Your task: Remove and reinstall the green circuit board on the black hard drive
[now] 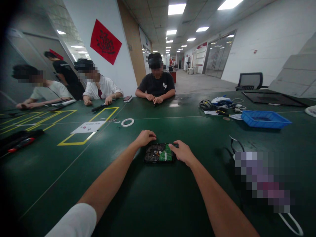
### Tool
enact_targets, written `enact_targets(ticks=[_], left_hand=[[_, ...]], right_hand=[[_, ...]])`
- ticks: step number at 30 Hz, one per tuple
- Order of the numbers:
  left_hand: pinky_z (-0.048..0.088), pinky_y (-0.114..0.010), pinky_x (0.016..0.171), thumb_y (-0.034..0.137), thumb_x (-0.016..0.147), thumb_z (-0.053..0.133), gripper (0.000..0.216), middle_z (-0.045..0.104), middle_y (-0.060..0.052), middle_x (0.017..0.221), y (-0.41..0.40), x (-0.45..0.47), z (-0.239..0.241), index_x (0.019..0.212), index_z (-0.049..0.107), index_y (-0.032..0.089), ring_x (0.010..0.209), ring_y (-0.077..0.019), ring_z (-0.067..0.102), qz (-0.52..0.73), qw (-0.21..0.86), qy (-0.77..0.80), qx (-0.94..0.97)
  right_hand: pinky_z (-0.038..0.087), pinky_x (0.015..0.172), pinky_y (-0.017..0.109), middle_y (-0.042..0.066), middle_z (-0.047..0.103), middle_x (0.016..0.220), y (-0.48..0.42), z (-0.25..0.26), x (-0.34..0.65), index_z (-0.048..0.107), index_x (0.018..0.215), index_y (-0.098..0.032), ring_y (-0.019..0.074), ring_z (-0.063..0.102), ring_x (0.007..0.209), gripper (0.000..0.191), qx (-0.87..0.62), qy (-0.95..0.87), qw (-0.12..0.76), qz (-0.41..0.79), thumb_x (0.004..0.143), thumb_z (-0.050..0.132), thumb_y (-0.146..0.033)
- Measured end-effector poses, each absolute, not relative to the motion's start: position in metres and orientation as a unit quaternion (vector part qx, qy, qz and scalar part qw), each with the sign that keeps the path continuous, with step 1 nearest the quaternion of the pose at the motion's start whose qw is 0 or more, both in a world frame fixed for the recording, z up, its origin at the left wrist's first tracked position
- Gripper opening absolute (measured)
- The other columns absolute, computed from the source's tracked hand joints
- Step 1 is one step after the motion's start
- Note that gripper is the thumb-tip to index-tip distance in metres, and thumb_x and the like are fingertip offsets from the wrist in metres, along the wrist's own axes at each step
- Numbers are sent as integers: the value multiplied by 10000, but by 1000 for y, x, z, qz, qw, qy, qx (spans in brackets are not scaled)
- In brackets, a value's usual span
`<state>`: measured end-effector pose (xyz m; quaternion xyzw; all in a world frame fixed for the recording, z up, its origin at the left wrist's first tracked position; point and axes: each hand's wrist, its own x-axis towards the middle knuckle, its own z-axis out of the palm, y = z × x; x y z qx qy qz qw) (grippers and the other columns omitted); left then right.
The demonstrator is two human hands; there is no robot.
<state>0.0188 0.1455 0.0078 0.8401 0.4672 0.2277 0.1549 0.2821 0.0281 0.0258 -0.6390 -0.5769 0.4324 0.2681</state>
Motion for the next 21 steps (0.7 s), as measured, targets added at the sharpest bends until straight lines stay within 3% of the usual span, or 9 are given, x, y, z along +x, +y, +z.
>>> enact_targets(ticks=[9,21], left_hand=[[508,-324,864,213,845,687,108,757,-43,894,140,27,13,837,793,233,886,-224,691,214,137,451,856],[484,-283,806,227,864,652,96,721,-25,869,138,23,17,839,744,212,841,-188,645,258,159,457,836]], right_hand=[[389,439,212,50,668,861,29,24,282,497,1390,-207,80,505,487,584,-638,-579,270,431,938,574,-568],[385,446,204,45,654,847,26,31,282,497,1395,-213,84,507,506,583,-640,-567,264,446,934,583,-560]])
